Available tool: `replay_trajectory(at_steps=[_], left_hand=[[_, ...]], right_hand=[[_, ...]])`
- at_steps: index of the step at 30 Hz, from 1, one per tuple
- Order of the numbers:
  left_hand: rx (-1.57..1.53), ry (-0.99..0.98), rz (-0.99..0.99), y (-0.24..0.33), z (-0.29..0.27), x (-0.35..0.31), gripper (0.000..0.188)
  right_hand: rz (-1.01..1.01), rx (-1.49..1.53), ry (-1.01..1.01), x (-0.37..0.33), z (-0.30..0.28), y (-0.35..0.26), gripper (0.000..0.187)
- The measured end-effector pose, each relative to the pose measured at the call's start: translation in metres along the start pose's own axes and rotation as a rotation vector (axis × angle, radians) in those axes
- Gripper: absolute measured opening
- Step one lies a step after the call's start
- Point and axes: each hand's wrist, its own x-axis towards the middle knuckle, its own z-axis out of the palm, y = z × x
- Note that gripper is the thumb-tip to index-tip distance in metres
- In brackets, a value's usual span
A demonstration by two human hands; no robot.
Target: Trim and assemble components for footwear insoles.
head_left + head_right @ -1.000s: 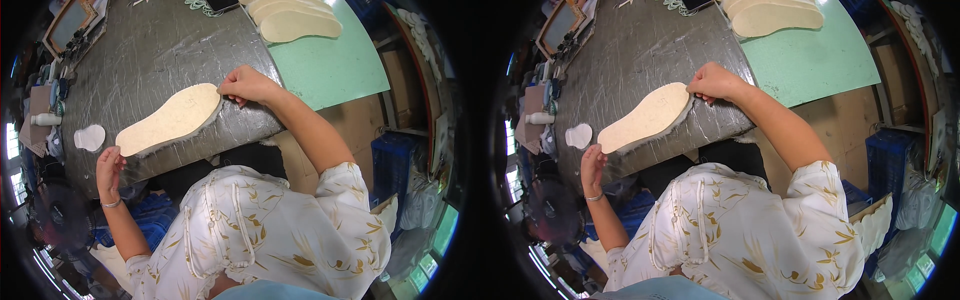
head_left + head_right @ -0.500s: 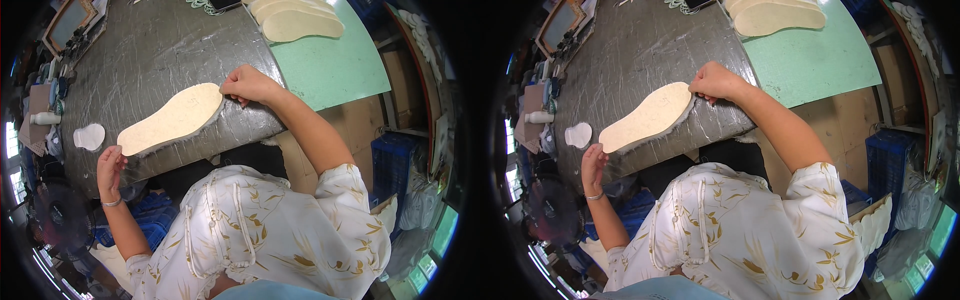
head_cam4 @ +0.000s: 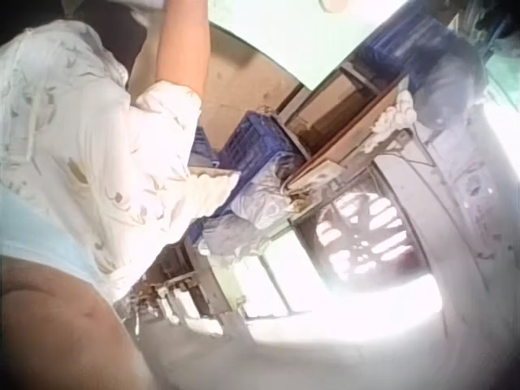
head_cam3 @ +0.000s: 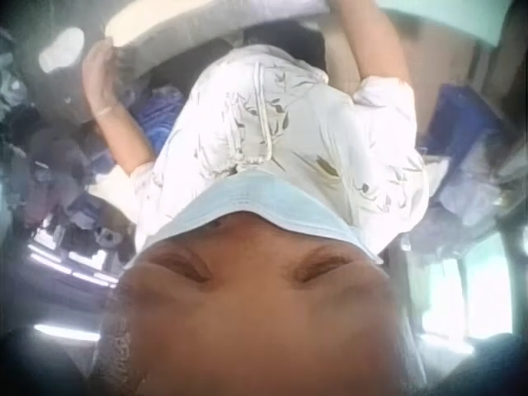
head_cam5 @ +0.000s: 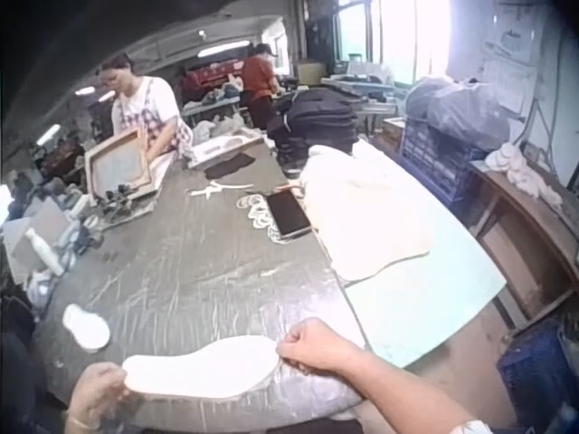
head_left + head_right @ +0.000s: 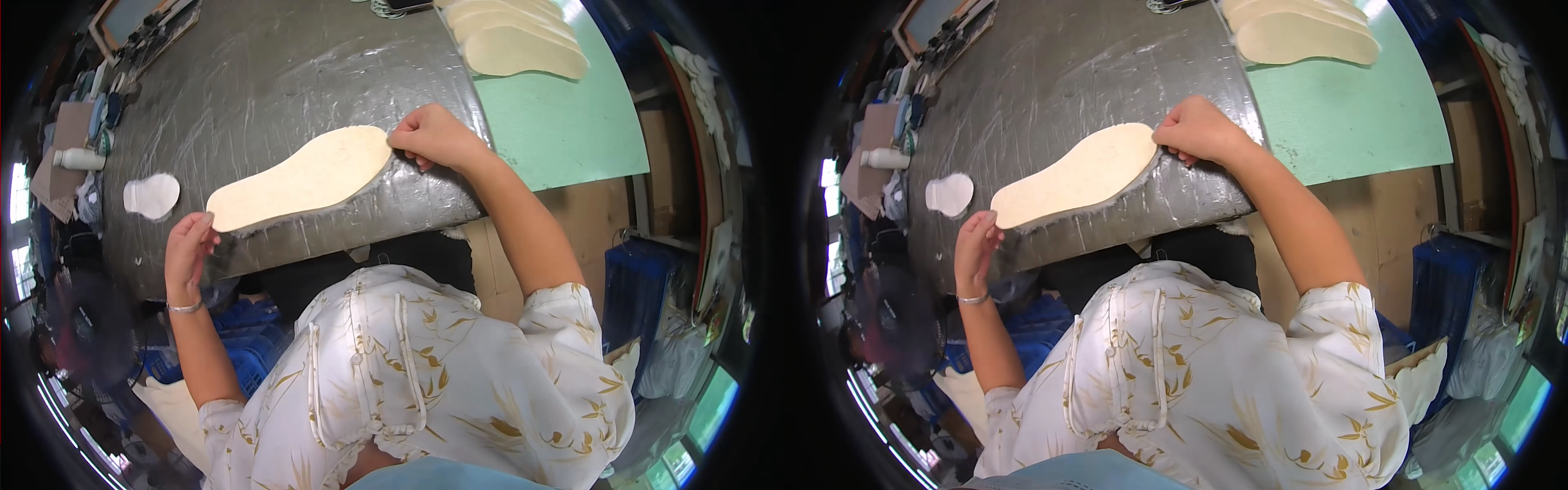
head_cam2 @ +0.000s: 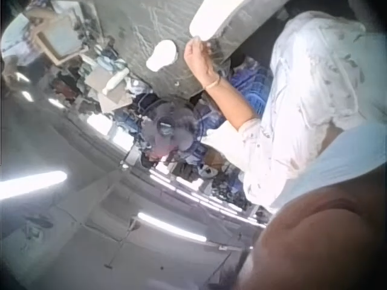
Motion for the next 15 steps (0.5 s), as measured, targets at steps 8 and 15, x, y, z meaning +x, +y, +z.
replay_trajectory(at_steps=[8,15], left_hand=[[-0.005,0.014,-0.010,-0.004,-0.001,0.001,0.023],[-0.013,-0.009,-0.017,-0.005,0.007,0.007,0.026]], right_hand=[[0.023,-0.124,0.048,-0.002,0.008,-0.007,0.030],[0.040,-0.114,0.108,0.001,0.005,0.002,0.026]])
